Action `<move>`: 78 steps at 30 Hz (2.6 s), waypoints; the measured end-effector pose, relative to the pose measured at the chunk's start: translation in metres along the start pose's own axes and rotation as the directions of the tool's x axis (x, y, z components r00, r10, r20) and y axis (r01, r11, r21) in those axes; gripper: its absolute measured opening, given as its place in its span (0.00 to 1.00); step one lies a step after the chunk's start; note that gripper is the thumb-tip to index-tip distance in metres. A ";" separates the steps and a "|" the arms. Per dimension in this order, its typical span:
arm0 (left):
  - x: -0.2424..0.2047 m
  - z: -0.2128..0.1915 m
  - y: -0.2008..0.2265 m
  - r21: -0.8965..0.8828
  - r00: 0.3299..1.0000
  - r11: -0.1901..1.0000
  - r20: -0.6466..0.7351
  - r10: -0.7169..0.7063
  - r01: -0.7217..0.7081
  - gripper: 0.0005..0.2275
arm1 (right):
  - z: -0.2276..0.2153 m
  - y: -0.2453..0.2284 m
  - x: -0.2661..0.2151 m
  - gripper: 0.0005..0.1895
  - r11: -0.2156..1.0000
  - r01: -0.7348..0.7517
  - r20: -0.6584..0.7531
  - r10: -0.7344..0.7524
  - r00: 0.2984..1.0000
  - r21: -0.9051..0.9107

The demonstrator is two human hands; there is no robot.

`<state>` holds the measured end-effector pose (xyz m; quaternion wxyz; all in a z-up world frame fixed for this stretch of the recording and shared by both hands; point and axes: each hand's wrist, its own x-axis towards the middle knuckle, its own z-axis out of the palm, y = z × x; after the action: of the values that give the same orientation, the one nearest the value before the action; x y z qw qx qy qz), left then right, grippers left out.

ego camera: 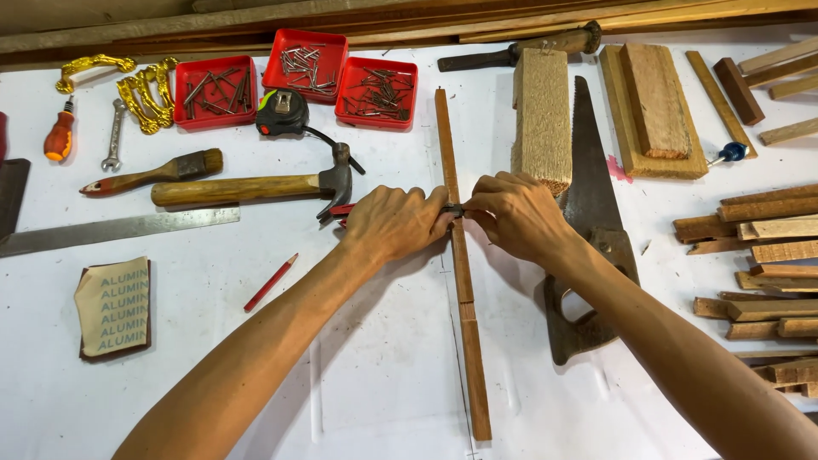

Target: Measure, mark, and prepare wood strips for assembly in a workshop.

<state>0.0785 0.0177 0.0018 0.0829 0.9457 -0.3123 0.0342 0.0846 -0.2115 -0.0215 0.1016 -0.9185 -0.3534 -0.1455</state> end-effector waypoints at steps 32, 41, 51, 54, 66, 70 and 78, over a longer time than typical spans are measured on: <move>-0.045 -0.015 0.015 -0.091 0.996 0.994 -0.063 -0.064 0.058 0.18 | -0.039 -0.039 -0.018 0.30 0.997 0.068 -0.062 -0.067 0.996 0.023; -0.088 -0.002 0.048 -0.093 0.997 0.992 0.013 -0.081 0.082 0.18 | -0.036 -0.067 -0.063 0.37 0.994 -0.040 0.149 0.025 0.989 0.100; -0.049 0.006 0.023 -0.032 0.995 0.995 -0.049 -0.091 0.090 0.18 | -0.028 -0.046 -0.045 0.76 0.981 -0.120 0.280 0.074 0.957 0.150; -0.032 0.007 0.012 -0.049 0.993 0.994 -0.051 -0.102 0.099 0.18 | -0.020 -0.026 -0.036 0.84 0.987 -0.079 0.275 0.039 0.961 0.137; 0.005 0.011 -0.004 -0.033 0.984 0.989 -0.099 -0.146 0.144 0.19 | -0.022 -0.023 -0.021 0.92 0.965 -0.224 0.381 0.157 0.911 0.138; -0.001 0.006 0.003 -0.055 0.983 0.986 -0.083 -0.164 0.160 0.19 | -0.022 -0.022 -0.019 0.92 0.967 -0.228 0.408 0.164 0.898 0.113; -0.038 0.006 0.026 -0.101 0.987 0.984 -0.043 -0.152 0.147 0.18 | -0.009 -0.015 -0.027 0.90 0.981 -0.176 0.392 0.130 0.911 0.084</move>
<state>0.0324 0.0184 -0.0052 0.1391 0.9602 -0.2396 0.0363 0.0533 -0.2197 -0.0214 0.0951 -0.9464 -0.3013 0.0669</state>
